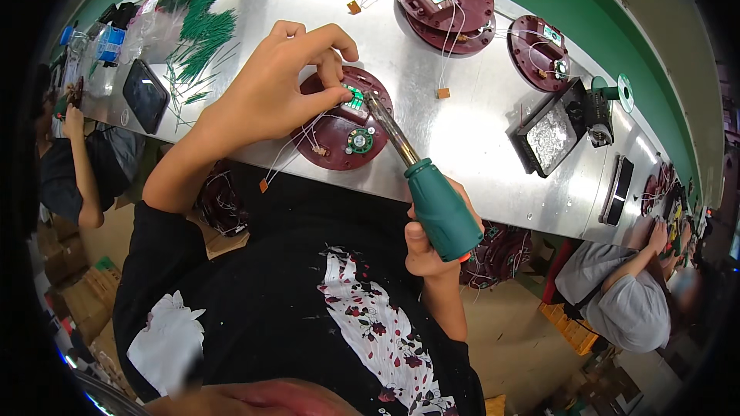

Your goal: Solder electrical wires onto circular circuit board units on an assembly line.

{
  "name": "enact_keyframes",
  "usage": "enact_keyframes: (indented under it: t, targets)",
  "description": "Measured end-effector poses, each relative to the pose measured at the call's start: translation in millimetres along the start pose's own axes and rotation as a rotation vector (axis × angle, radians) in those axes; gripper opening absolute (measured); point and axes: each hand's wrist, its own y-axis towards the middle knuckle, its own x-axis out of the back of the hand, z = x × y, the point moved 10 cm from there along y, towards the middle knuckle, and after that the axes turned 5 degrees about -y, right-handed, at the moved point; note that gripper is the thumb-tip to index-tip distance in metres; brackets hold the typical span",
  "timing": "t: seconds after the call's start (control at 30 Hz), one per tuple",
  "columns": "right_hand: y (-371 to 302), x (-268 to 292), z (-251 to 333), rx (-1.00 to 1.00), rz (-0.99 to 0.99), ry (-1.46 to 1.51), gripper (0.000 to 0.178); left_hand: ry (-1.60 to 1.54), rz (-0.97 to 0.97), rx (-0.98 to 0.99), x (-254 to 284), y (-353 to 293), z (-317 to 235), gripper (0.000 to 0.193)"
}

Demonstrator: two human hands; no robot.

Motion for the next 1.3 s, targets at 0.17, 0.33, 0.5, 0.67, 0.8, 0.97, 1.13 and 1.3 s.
enact_keyframes:
  t: [0.17,0.33,0.5,0.67,0.8,0.97,1.13,1.3]
  targets:
    - [1,0,-1,0.013,-0.013,-0.002,0.042,0.034,0.001,0.008,2,1,0,0.029]
    - [1,1,-1,0.047,0.042,-0.066,0.04,0.015,0.021,0.019,1,2,1,0.028]
    - [7,1,0,-0.013,0.053,-0.044,0.035,0.002,0.064,0.047,-1,7,0,0.027]
    - [1,5,-2,-0.026,-0.018,0.0,0.052,-0.025,0.106,0.076,-4,8,2,0.027]
    - [5,3,1,-0.027,-0.041,-0.008,0.057,-0.003,0.104,0.076,-3,10,1,0.027]
    - [4,4,-2,-0.019,-0.045,-0.02,0.058,0.086,0.053,-0.026,-1,8,-11,0.023]
    - [5,6,-3,-0.022,-0.076,-0.025,0.058,0.234,0.022,-0.112,5,2,-16,0.02]
    - [5,10,-9,-0.072,-0.073,-0.015,0.06,0.008,0.004,-0.057,8,-1,-16,0.02]
